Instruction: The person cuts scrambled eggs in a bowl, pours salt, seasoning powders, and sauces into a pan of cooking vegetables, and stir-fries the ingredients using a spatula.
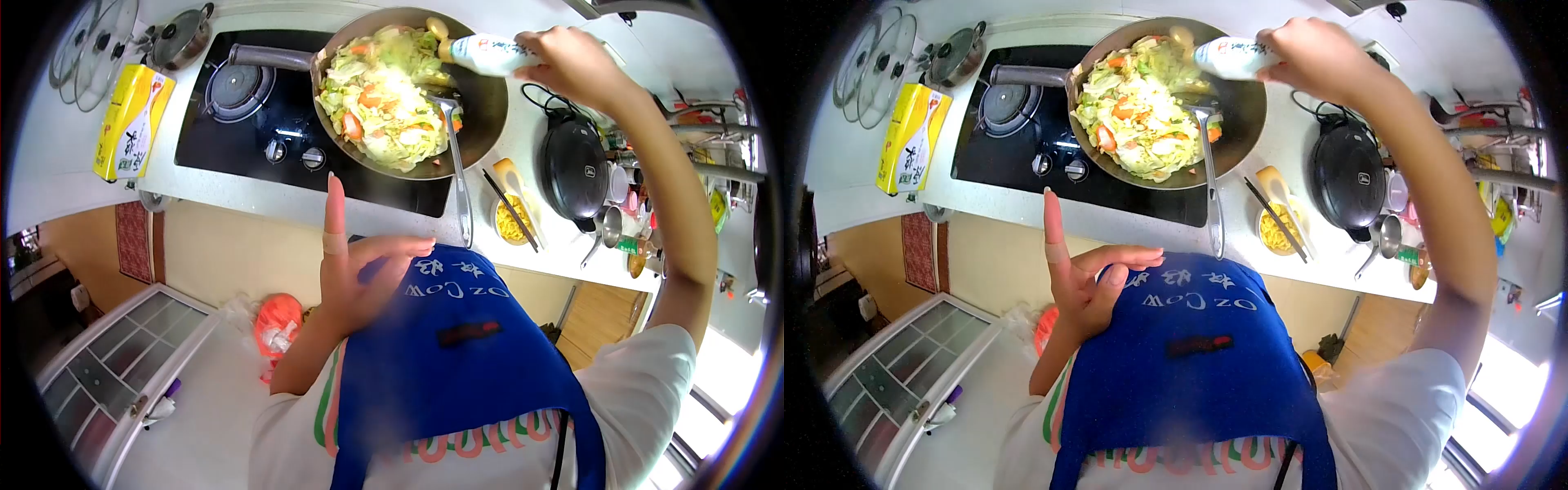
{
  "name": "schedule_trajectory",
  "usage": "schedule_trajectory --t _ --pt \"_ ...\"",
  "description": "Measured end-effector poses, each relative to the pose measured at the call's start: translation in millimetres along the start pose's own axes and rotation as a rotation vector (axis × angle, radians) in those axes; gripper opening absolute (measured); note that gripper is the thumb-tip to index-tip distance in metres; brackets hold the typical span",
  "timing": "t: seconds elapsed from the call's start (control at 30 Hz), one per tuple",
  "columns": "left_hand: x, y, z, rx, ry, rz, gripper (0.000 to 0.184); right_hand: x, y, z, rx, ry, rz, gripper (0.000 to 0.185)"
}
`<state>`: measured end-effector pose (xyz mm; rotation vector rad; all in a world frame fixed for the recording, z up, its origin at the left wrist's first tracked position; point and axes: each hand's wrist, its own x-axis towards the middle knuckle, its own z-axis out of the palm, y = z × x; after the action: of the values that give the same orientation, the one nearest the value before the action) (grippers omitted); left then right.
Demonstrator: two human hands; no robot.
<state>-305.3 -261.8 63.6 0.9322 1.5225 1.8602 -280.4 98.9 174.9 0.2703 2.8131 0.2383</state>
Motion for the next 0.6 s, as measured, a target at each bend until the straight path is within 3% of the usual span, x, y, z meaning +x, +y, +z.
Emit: schedule_trajectory --t 0.07,0.13,0.23,0.37,0.53,0.6 --pt "-3.2 3.5 4.6 -0.021 0.035 -0.004 0.094 -9.2 0.7 21.7 0.077 0.028 -0.008 0.047" --pt "-4.7 6.0 9.5 -0.098 0.06 -0.052 0.095 -27.4 -5.9 41.9 0.377 0.067 0.059 0.054" --pt "-5.0 -7.9 6.2 0.138 -0.032 0.011 0.098 -62.0 -26.5 64.4 0.862 0.097 0.284 0.06" --pt "26.3 0.5 34.5 0.135 -0.04 0.111 0.105 -109.4 -44.3 129.3 1.378 0.454 0.178 0.064" --pt "76.9 12.1 116.4 0.21 -0.2 0.264 0.135 -175.9 -70.4 151.1 1.98 0.633 0.046 0.089" --pt "78.8 6.1 164.3 0.17 -0.352 0.185 0.142 -213.6 -67.6 155.0 2.003 0.674 0.051 0.099"
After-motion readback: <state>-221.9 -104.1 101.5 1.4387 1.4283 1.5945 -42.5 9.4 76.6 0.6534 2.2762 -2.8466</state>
